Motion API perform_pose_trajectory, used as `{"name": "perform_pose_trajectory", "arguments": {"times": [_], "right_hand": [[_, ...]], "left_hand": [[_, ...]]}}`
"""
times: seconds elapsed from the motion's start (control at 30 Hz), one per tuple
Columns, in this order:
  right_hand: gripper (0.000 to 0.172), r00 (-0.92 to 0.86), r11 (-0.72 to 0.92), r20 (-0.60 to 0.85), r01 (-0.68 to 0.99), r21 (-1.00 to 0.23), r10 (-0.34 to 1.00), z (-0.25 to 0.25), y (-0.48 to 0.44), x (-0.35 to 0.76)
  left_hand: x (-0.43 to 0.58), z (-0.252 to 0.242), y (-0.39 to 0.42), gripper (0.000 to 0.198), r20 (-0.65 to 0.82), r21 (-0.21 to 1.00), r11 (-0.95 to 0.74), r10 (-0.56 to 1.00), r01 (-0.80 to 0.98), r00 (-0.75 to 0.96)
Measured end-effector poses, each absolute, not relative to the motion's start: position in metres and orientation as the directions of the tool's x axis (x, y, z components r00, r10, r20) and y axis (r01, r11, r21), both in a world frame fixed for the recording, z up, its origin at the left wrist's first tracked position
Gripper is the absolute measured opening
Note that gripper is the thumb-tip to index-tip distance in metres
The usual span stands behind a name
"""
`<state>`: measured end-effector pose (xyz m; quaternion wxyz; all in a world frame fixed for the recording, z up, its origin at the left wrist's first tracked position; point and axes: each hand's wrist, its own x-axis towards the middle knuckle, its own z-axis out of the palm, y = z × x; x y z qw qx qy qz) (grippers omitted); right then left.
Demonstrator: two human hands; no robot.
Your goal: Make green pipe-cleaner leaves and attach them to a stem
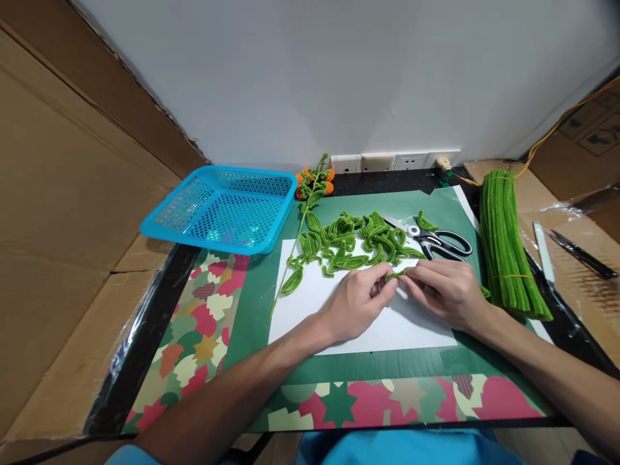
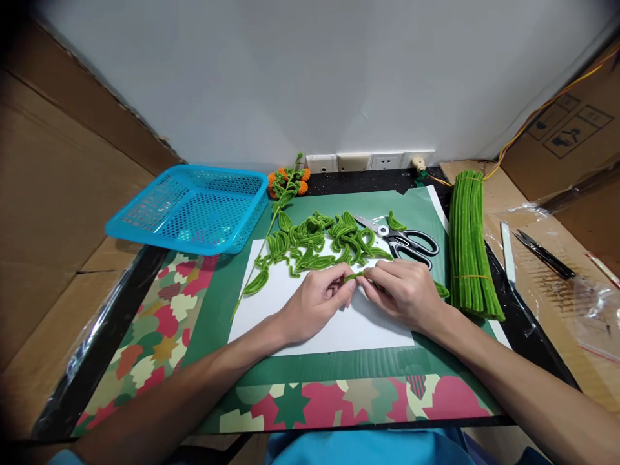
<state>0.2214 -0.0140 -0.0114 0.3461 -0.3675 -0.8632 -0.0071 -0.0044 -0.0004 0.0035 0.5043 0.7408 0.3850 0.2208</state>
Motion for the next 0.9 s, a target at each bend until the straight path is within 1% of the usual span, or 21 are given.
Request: {"name": "perform_pose_trajectory", "arguments": {"times": [0.1, 0.13, 0.27, 0.33, 0.47, 0.6, 0.73, 0.83, 0.9], "right_hand": [[0.006, -0.432, 0.714, 0.657, 0.657, -0.241, 0.618, -0.0132, -0.0144, 0.2211], [0.003, -0.413, 0.709, 0.668, 0.661, -0.247, 0.619, -0.0135, -0.0144, 0.2212], [0.013, -0.397, 0.712, 0.683, 0.652, -0.262, 0.614, -0.0136, -0.0142, 0.2222], [0.013, -0.403, 0.719, 0.683, 0.644, -0.260, 0.609, -0.0130, -0.0139, 0.2222], [0.011, -0.375, 0.717, 0.673, 0.608, -0.340, 0.638, -0.0113, -0.0133, 0.2212], [0.018, -0.377, 0.722, 0.654, 0.566, -0.398, 0.656, -0.0091, -0.0132, 0.2203], [0.021, -0.396, 0.752, 0.669, 0.528, -0.394, 0.629, -0.0085, -0.0130, 0.2203], [0.024, -0.396, 0.749, 0.672, 0.546, -0.375, 0.626, -0.0094, -0.0129, 0.2205], [0.029, -0.401, 0.747, 0.672, 0.558, -0.361, 0.623, -0.0101, -0.0128, 0.2206]], "left_hand": [[-0.0041, 0.0052, 0.0000, 0.035, -0.078, 0.937, -0.144, 0.802, 0.319, 0.592], [-0.0041, 0.0059, 0.0002, 0.036, -0.082, 0.941, -0.134, 0.803, 0.312, 0.591], [-0.0040, 0.0074, 0.0005, 0.038, -0.087, 0.944, -0.127, 0.798, 0.306, 0.597], [-0.0042, 0.0070, 0.0004, 0.038, -0.093, 0.944, -0.121, 0.794, 0.306, 0.601], [-0.0053, 0.0060, 0.0008, 0.037, -0.103, 0.955, -0.096, 0.780, 0.281, 0.617], [-0.0064, 0.0059, 0.0019, 0.038, -0.111, 0.967, -0.066, 0.758, 0.245, 0.643], [-0.0066, 0.0047, 0.0030, 0.037, -0.123, 0.970, -0.052, 0.738, 0.238, 0.663], [-0.0063, 0.0027, 0.0039, 0.034, -0.139, 0.966, -0.048, 0.734, 0.255, 0.664], [-0.0061, 0.0017, 0.0045, 0.033, -0.152, 0.965, -0.036, 0.733, 0.260, 0.664]]}}
